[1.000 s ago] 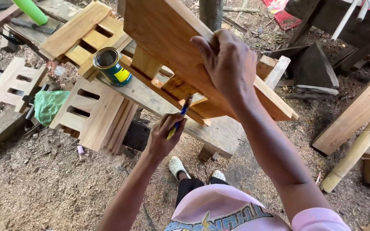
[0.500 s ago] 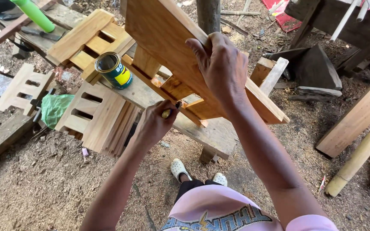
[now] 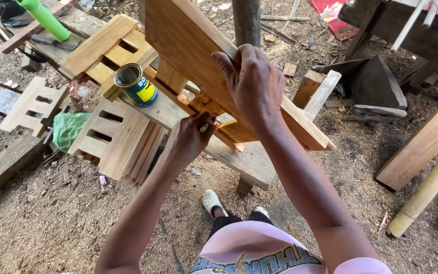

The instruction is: Applying a clear finish or paint to wooden furniture components using a brush.

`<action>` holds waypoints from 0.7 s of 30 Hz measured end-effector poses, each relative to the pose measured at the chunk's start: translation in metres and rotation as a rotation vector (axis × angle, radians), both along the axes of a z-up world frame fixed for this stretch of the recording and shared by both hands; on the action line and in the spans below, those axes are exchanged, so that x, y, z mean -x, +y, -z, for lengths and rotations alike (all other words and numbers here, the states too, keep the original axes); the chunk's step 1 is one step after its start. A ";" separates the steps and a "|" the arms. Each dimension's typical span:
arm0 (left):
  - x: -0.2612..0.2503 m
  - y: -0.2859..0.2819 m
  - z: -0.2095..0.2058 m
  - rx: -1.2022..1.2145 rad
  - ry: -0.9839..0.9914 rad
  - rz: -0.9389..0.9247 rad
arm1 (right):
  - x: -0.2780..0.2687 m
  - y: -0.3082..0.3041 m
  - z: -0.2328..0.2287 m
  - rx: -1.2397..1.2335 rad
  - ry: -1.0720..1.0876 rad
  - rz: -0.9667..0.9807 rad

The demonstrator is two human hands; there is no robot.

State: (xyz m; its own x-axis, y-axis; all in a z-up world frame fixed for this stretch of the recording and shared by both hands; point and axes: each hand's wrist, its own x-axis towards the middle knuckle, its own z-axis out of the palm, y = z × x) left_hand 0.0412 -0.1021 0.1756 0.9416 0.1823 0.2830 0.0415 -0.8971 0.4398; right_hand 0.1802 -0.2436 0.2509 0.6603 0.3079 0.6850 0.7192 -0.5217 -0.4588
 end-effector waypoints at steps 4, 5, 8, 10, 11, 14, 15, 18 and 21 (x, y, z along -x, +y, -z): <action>-0.006 -0.008 0.026 0.104 0.000 0.001 | 0.002 0.001 -0.003 -0.025 0.002 0.003; -0.006 -0.009 0.030 0.100 -0.025 0.020 | 0.001 0.002 -0.003 -0.025 0.008 -0.009; -0.004 -0.013 0.034 -0.084 0.012 0.010 | -0.001 0.007 -0.002 -0.006 0.028 -0.011; 0.000 -0.016 0.028 -0.267 0.069 -0.017 | -0.002 0.012 -0.001 0.011 0.037 -0.002; 0.004 -0.018 0.022 -0.210 0.059 0.004 | -0.003 0.015 0.000 0.011 0.045 -0.001; 0.001 -0.025 0.011 -0.052 0.061 0.008 | -0.005 0.019 0.000 0.012 0.028 0.009; -0.001 -0.027 0.009 0.053 0.071 -0.019 | -0.004 0.020 0.001 0.020 0.003 0.008; -0.012 0.002 0.057 -0.047 -0.045 0.083 | -0.006 0.022 0.002 0.040 0.001 -0.010; -0.014 0.002 0.040 0.020 0.166 -0.041 | -0.009 0.023 0.005 0.069 0.012 -0.006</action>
